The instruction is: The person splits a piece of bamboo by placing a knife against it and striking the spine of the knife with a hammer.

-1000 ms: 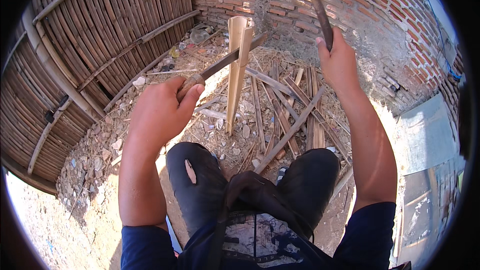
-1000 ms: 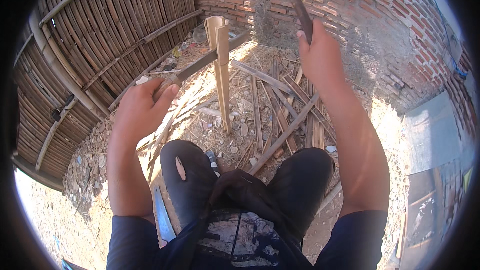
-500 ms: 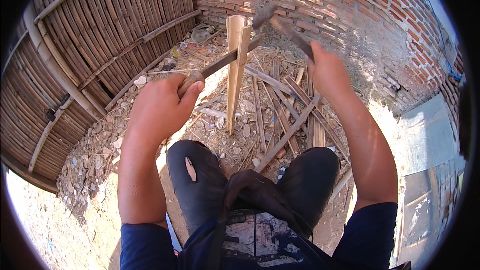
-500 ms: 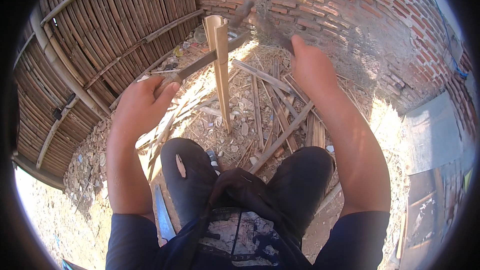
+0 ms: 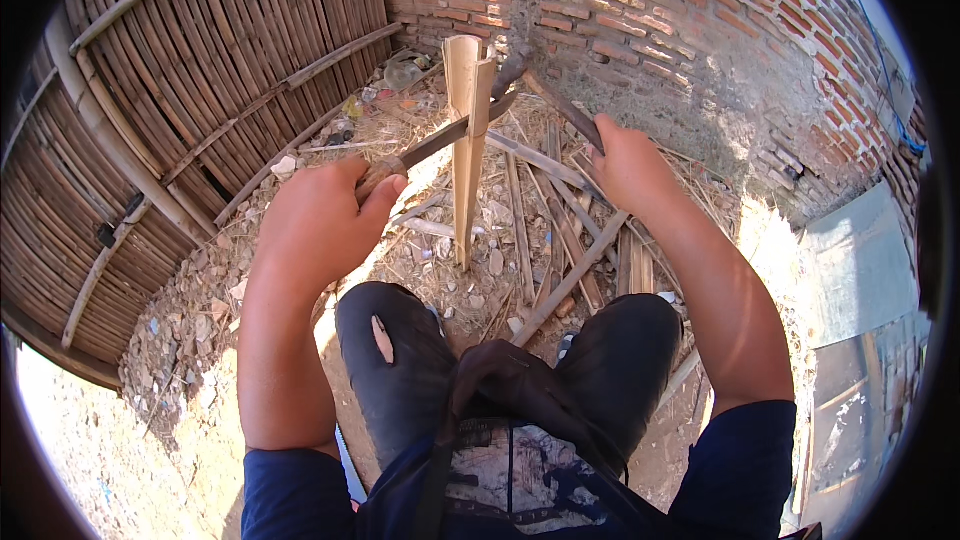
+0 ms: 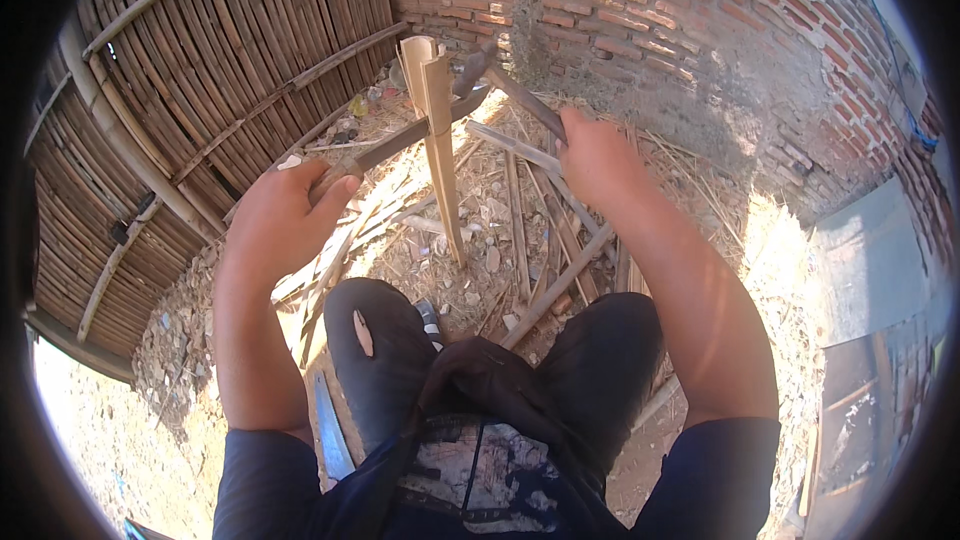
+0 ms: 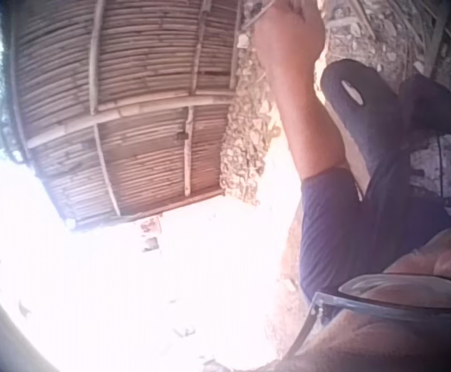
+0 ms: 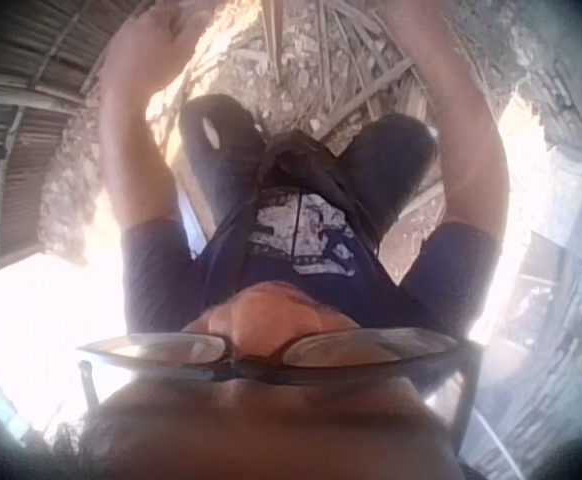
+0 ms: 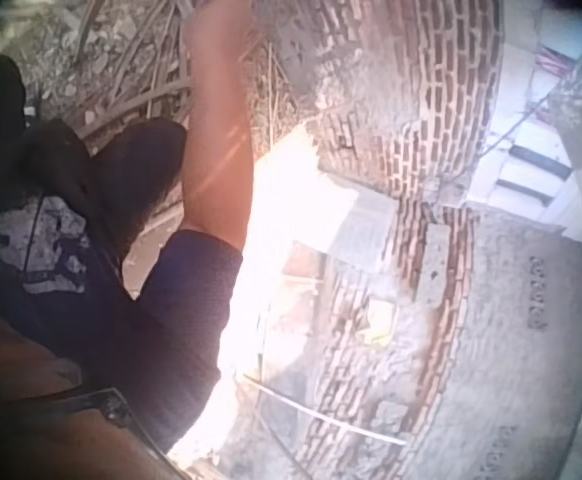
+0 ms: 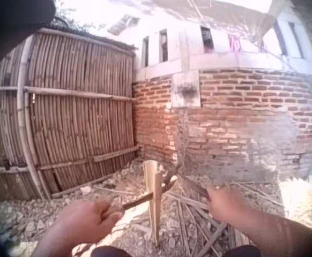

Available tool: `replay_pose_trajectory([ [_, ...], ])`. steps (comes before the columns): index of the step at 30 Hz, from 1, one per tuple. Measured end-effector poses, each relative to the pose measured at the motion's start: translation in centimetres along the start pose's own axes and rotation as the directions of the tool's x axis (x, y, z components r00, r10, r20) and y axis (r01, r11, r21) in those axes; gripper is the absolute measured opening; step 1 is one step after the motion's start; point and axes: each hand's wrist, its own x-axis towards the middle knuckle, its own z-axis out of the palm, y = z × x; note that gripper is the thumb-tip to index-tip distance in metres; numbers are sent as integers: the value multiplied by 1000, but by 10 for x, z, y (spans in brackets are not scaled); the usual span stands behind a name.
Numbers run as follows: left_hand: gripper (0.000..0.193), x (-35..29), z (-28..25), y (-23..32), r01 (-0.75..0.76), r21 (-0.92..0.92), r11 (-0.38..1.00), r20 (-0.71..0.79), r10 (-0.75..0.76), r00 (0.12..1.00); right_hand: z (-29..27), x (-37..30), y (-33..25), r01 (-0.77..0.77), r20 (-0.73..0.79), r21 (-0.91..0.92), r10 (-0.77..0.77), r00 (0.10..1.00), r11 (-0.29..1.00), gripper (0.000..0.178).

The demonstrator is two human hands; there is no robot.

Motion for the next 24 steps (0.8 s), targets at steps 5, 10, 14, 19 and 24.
replay_pose_trajectory([
  [5, 48, 4, 6, -7, 2, 10, 1000, -8, -2, 1000, -31, 7, -3, -20, -102, 222, 44, 994, 975, 24],
  [10, 45, 8, 10, -2, -2, 20, 1000, -29, 3, 1000, -7, 5, -4, -143, -167, 373, 218, 962, 917, 24],
  [14, 44, 7, 7, -1, 18, 60, 998, 3, -19, 1000, 19, -12, -11, -55, 99, 28, 52, 994, 998, 26],
  [19, 43, 13, 8, -8, 3, 38, 999, 9, -3, 1000, 7, -13, 12, -62, 100, 332, 30, 995, 941, 25],
  [24, 56, 10, -3, -22, -101, -122, 987, 205, 124, 971, -9, -41, 9, -287, 278, 940, 75, 958, 186, 30],
])
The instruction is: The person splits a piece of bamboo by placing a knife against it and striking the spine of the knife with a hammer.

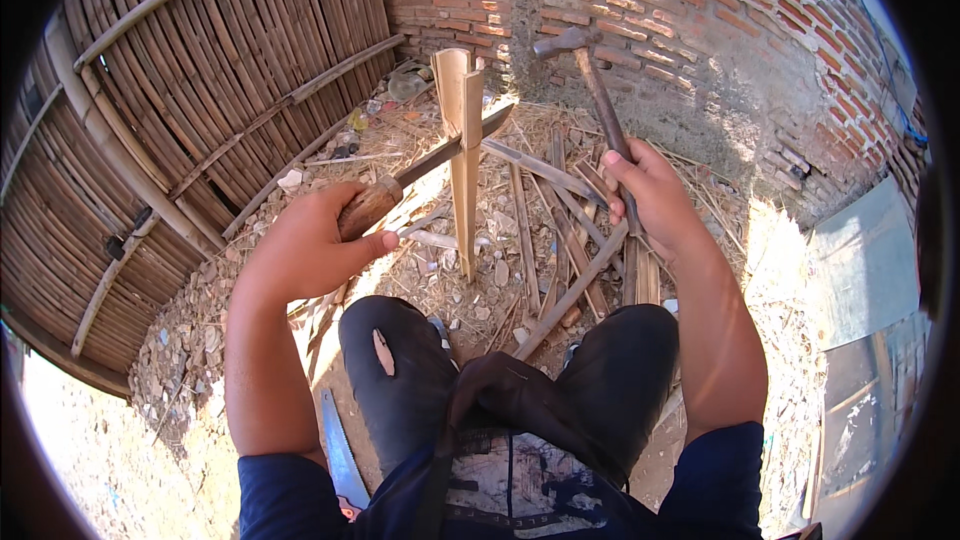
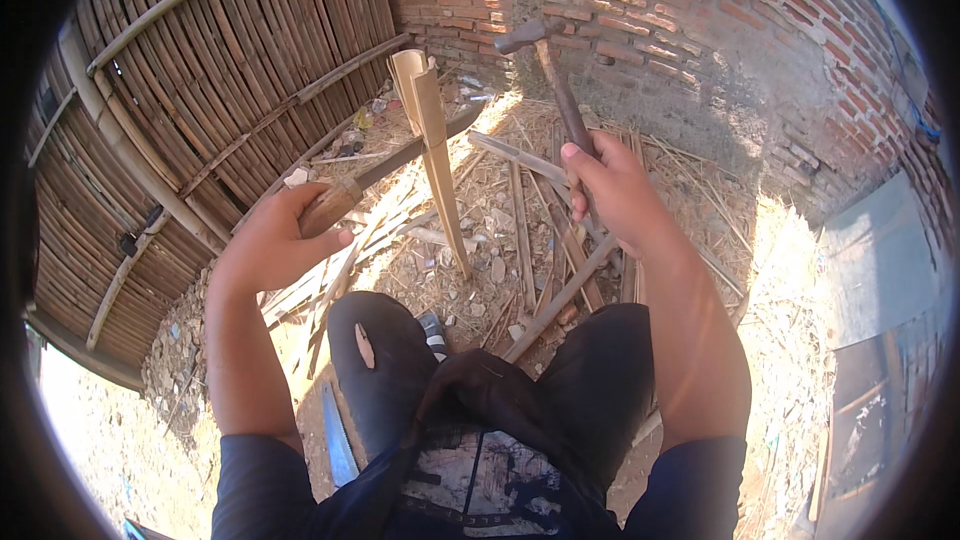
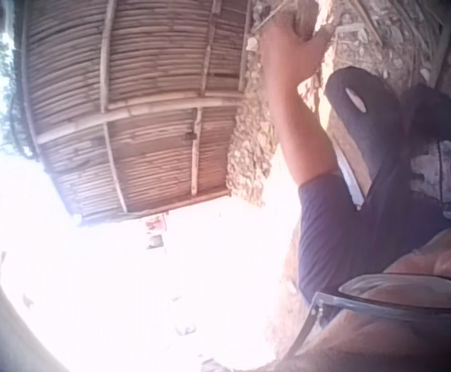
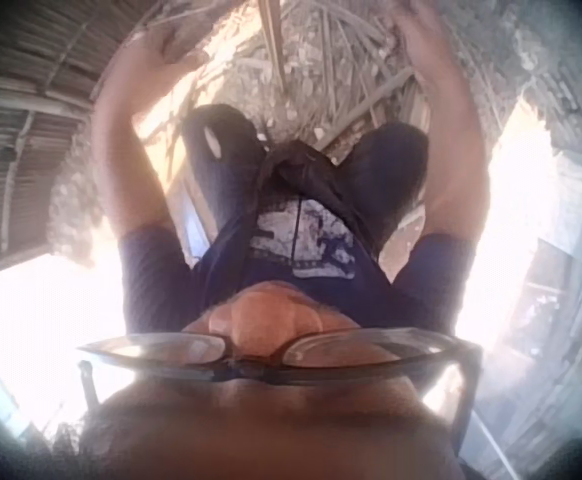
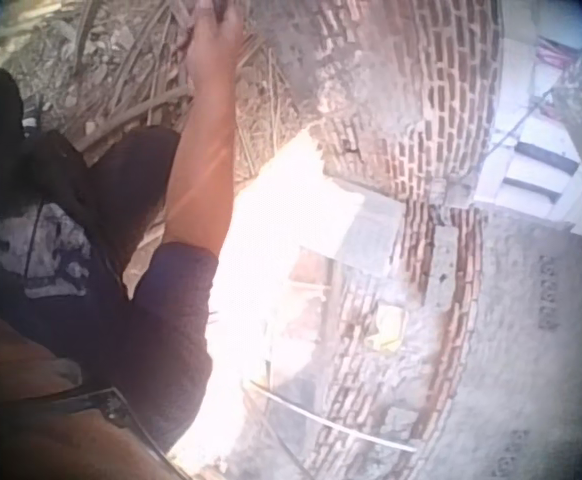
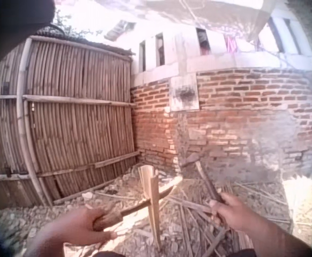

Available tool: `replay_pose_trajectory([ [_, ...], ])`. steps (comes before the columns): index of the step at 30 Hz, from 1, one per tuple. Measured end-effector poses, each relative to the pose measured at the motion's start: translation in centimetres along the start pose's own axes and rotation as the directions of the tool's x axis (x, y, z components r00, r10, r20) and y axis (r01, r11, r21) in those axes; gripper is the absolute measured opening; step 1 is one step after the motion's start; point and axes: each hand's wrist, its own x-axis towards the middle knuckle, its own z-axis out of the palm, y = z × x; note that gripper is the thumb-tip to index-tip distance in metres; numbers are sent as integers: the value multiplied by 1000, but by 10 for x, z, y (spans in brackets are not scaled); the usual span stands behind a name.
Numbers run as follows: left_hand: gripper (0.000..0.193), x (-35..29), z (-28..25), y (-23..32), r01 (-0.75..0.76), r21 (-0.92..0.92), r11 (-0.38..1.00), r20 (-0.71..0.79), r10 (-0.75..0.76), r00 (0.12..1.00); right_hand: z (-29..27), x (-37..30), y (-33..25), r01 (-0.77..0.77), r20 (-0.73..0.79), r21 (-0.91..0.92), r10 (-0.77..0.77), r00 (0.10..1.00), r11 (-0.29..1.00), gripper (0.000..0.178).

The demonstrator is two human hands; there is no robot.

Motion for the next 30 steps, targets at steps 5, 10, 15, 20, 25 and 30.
replay_pose_trajectory([
  [5, 58, -20, 26, 10, 111, -343, 933, 43, -102, 994, -5, -60, 19, 22, -150, -117, -40, 988, 993, 34],
  [10, 54, -32, 66, 16, 86, -471, 878, 46, -72, 996, -7, -94, 51, 21, -208, -55, -32, 978, 998, 41],
  [15, 48, -37, 66, 22, 61, -336, 940, 10, -61, 998, -6, -102, 12, 262, -353, -170, -307, 884, 950, 41],
  [20, 49, -39, 57, 28, 145, -242, 959, 25, -143, 989, -6, -97, 39, 364, -314, -464, -535, 785, 807, 41],
  [25, 51, -44, 54, 25, 64, -204, 977, -8, -67, 998, -1, -98, 49, 217, -135, -629, -379, 916, 747, 38],
  [30, 51, -46, 54, 24, 57, -232, 971, -3, -60, 998, -7, -110, 21, 256, -401, -342, -387, 830, 904, 40],
])
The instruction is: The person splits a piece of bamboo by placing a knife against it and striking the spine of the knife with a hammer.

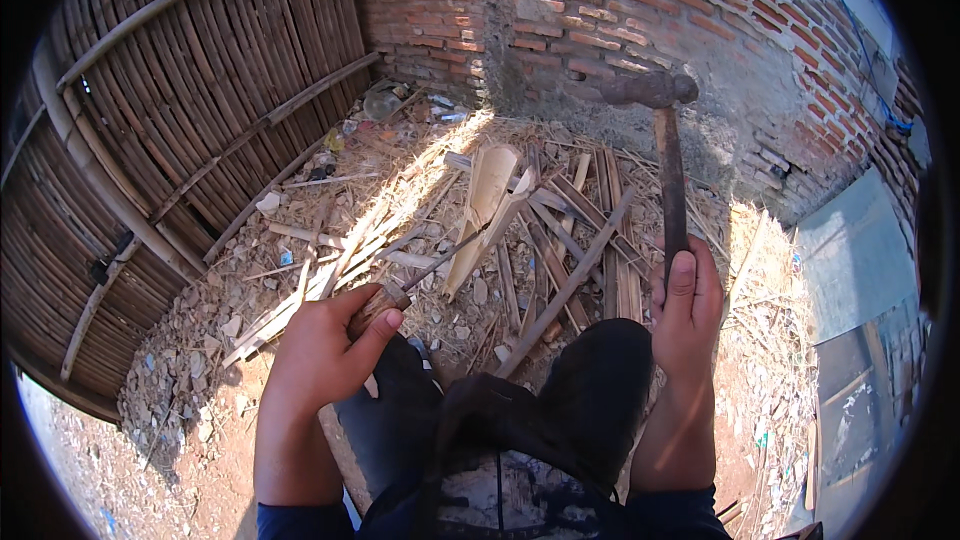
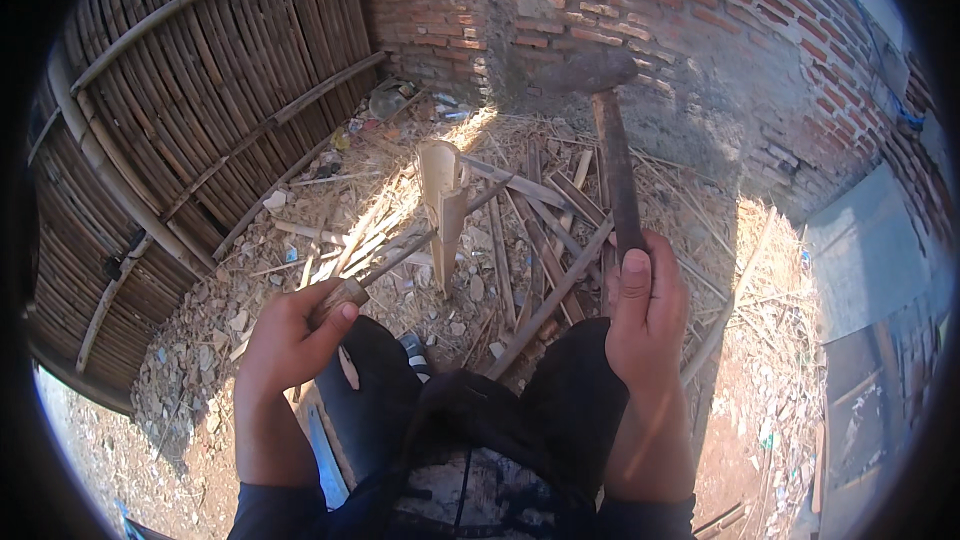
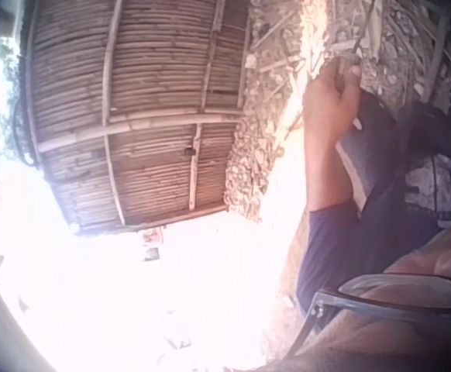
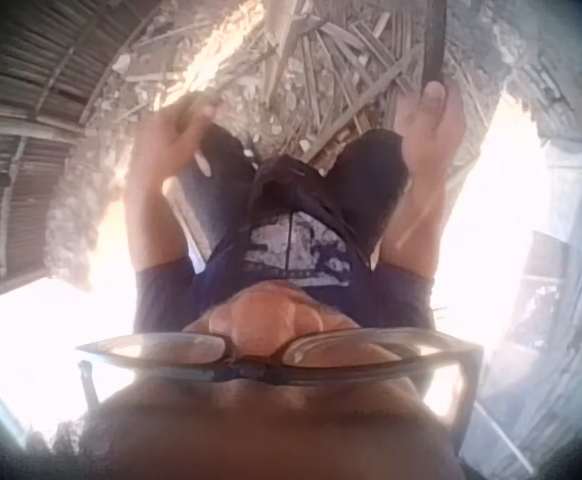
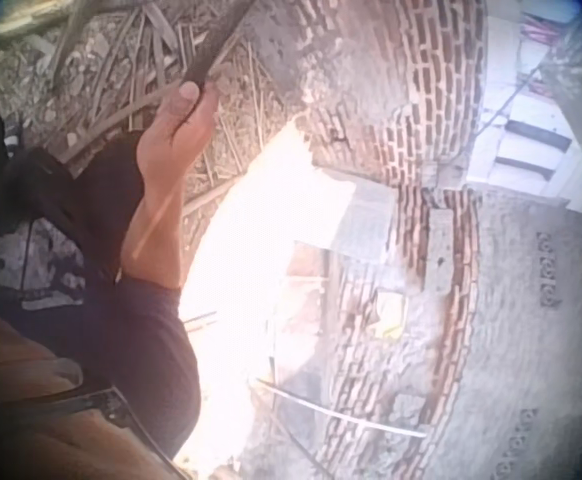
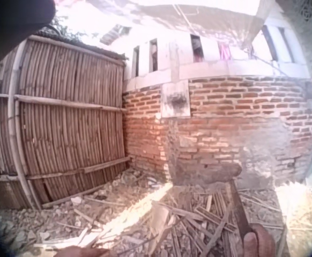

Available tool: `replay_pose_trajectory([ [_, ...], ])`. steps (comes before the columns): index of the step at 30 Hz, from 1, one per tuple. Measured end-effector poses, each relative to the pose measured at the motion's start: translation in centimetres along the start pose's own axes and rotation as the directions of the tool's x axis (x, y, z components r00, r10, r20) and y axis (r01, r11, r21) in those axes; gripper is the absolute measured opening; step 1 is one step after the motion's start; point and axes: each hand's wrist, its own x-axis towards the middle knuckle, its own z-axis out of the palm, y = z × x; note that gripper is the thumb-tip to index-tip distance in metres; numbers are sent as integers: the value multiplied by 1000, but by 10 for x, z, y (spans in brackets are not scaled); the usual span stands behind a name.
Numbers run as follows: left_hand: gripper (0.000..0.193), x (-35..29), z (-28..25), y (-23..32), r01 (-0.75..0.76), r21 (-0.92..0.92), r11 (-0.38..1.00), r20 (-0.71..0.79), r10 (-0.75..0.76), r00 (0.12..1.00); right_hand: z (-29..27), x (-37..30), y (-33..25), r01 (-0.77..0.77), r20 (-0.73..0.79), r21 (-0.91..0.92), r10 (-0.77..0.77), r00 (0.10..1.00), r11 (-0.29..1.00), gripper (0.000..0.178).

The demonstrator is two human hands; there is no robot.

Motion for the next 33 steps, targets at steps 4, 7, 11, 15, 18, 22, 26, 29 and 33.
replay_pose_trajectory([
  [4, 46, 6, 2, 2, -16, 20, 1000, -19, 16, 1000, 18, -12, 38, 137, 25, -169, -134, 991, 976, 37],
  [7, 35, 9, 4, -4, -81, 44, 996, -21, 82, 996, 24, -14, 49, 125, 287, -317, -31, 957, 940, 32],
  [11, 34, 11, 0, -3, -108, 101, 989, -10, 109, 994, 15, -6, 31, -112, 172, -46, 119, 978, 993, 36],
  [15, 35, 14, 8, -8, -91, 104, 990, -74, 99, 992, 6, -16, 18, -110, 9, 146, 110, 994, 983, 38],
  [18, 35, 19, 9, -3, -66, 86, 994, -53, 70, 996, 17, -29, 59, 107, 14, -137, -106, 994, 985, 38],
  [22, 34, 19, 10, -1, -96, 130, 987, -60, 104, 993, 23, -33, 66, -21, 189, -148, 49, 981, 989, 37],
  [26, 34, 16, 8, -5, -81, 114, 990, -67, 89, 994, 9, -25, 33, -127, 44, 155, 122, 992, 980, 40],
  [29, 35, 20, 8, 0, -66, 105, 992, -43, 71, 997, 17, -30, 54, 35, -21, 71, -34, 999, 997, 44],
  [33, 48, 26, -1, 6, -58, 147, 987, 5, 58, 998, 47, -44, 87, 159, 203, -246, -109, 973, 956, 43],
])
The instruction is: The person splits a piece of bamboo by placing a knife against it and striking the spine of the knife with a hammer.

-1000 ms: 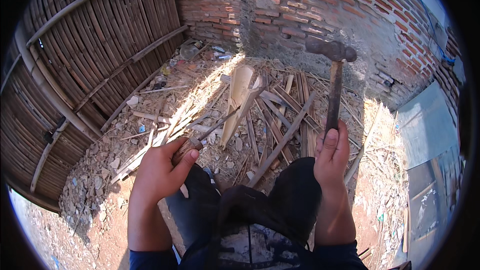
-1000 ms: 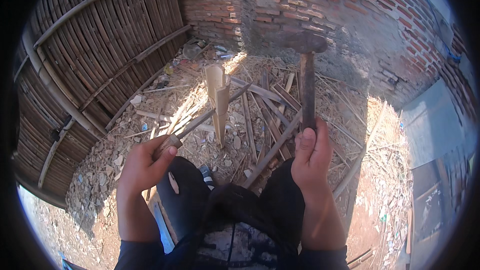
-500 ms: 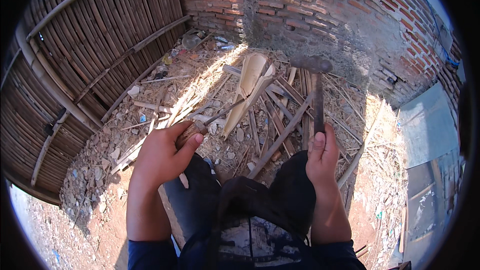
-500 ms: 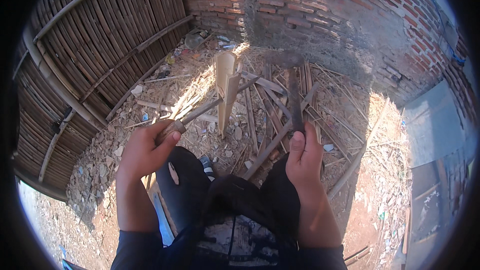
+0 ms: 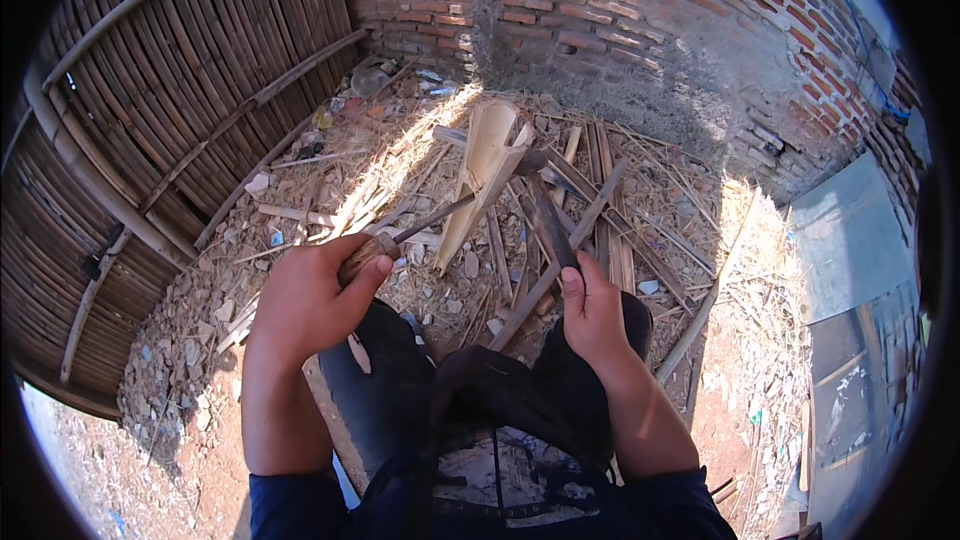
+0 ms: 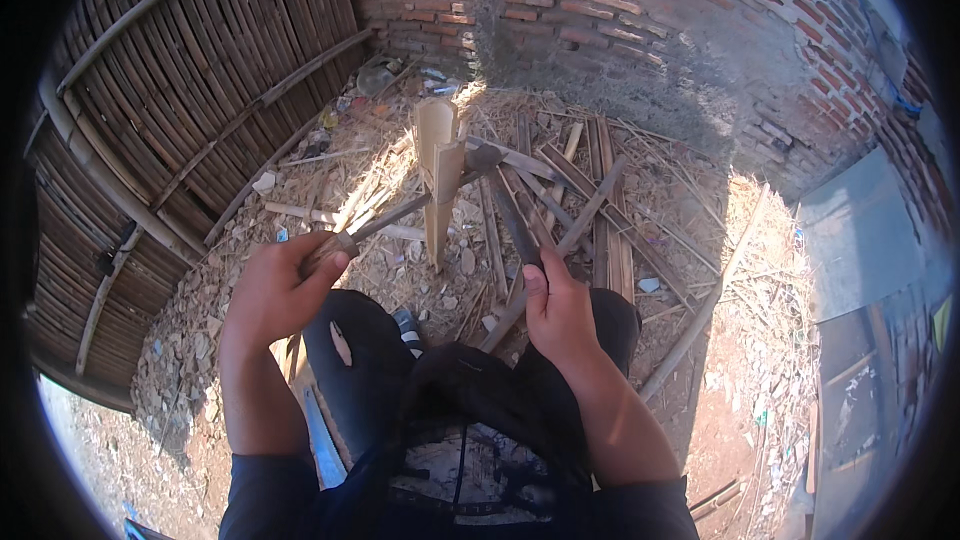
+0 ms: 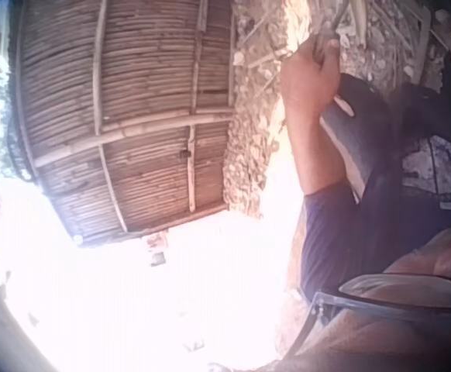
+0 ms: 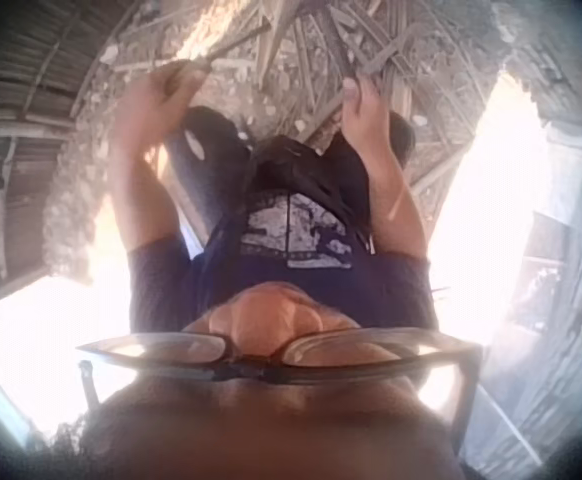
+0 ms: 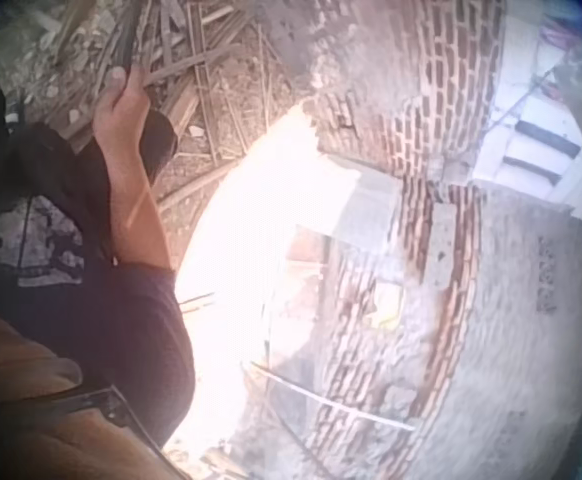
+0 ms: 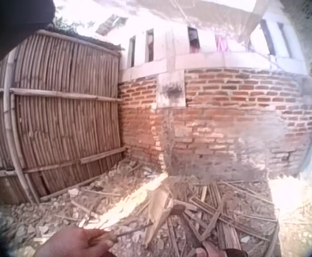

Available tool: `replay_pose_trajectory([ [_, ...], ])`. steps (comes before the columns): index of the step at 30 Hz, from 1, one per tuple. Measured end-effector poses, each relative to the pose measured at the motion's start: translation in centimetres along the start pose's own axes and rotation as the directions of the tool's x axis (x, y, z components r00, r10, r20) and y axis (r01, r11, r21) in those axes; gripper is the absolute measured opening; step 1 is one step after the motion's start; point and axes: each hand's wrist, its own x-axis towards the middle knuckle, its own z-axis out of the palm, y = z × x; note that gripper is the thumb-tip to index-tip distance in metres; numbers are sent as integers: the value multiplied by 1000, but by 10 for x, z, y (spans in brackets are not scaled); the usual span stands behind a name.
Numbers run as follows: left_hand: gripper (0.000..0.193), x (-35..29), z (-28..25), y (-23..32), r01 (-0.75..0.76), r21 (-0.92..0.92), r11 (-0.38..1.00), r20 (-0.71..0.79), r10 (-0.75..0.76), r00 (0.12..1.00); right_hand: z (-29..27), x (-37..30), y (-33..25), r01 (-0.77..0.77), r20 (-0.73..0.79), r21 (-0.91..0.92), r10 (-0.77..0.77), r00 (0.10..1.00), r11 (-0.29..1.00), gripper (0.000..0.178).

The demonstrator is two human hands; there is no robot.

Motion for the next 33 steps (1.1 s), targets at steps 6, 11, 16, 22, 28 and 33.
replay_pose_trajectory([
  [6, 44, -2, -6, -2, 90, -11, 996, -2, -90, 996, -35, 14, -40, -181, -50, 439, 225, 973, 880, 40],
  [11, 43, 3, -4, -8, 50, -37, 998, 0, -50, 999, -16, 8, -21, -53, -200, 434, 154, 968, 899, 41],
  [16, 44, 5, -7, -11, 56, -15, 998, 2, -56, 998, -4, 14, -1, -180, 122, 197, 158, 980, 964, 43],
  [22, 46, 7, -10, -11, 82, 4, 997, 9, -82, 997, -32, 21, -42, -133, -75, 481, 191, 979, 867, 44],
  [28, 48, 9, -6, -10, 83, 1, 997, 10, -83, 996, 12, 13, -4, -124, 132, -61, 132, 982, 990, 32],
  [33, 48, 12, 6, -23, 38, -66, 997, -102, -44, 994, -17, 28, -9, -301, 157, 308, 264, 952, 902, 39],
])
